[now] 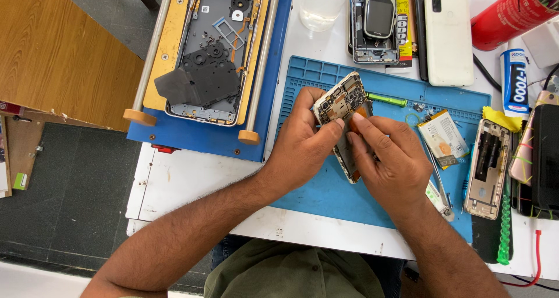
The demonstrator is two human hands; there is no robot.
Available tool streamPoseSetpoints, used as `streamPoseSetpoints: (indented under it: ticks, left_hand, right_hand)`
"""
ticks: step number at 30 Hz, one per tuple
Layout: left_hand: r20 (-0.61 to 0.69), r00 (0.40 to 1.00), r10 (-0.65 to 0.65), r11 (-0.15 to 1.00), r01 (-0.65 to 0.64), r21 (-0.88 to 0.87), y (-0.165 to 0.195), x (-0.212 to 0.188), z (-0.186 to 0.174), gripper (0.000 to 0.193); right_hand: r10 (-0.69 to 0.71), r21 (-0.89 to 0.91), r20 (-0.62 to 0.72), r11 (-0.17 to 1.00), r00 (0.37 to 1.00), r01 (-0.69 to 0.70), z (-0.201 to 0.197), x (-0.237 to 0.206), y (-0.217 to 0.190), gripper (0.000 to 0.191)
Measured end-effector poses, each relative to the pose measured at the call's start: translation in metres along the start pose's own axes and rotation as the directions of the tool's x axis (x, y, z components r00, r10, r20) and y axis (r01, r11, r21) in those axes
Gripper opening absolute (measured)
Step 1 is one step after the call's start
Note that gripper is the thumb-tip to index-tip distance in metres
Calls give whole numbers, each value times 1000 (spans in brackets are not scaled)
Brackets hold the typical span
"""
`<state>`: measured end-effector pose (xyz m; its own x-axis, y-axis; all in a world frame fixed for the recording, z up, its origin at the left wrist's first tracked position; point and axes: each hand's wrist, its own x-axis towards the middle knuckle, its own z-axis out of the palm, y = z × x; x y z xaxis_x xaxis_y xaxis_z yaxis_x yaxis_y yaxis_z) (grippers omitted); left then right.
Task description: The person works on a disassembled smartphone on a blue repair mat, pressing the battery and frame, then lifts the motherboard out of the old housing and seats it into a new frame. They use tweezers to adjust and press the board and connectors inside the new housing, then press the board into place by hand.
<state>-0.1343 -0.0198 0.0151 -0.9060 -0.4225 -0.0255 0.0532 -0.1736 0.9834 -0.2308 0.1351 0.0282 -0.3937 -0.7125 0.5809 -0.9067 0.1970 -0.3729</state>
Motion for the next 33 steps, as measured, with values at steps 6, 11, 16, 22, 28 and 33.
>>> streamPoseSetpoints:
  ticks: [6,11,16,22,28,33]
  left_hand:
    - [1,1000,31,998,-30,-52,-2,-1,1,23]
    - [7,999,41,998,-41,-51,-2,-2,1,22]
    - [9,999,41,998,-41,-57,-1,-2,2,22]
    - [21,999,29,997,-27,-69,0,-2,1,22]
    - [26,999,44,999,-43,-27,0,-2,0,21]
    - [23,998,56,997,-54,-54,-1,-2,1,20]
  right_hand:
    - [3,8,-4,1000,1000,-3,1,-1,-2,33]
    - [3,15,-12,1000,1000,-3,1,0,-2,32]
    - [-8,4,0,1000,1000,8,1,1,-3,32]
    - [2,17,-10,1000,1000,-2,2,0,-3,32]
    - [7,31,-3,999,1000,-6,1,0,-1,33]
    - [14,22,4,1000,1000,-14,1,1,-3,34]
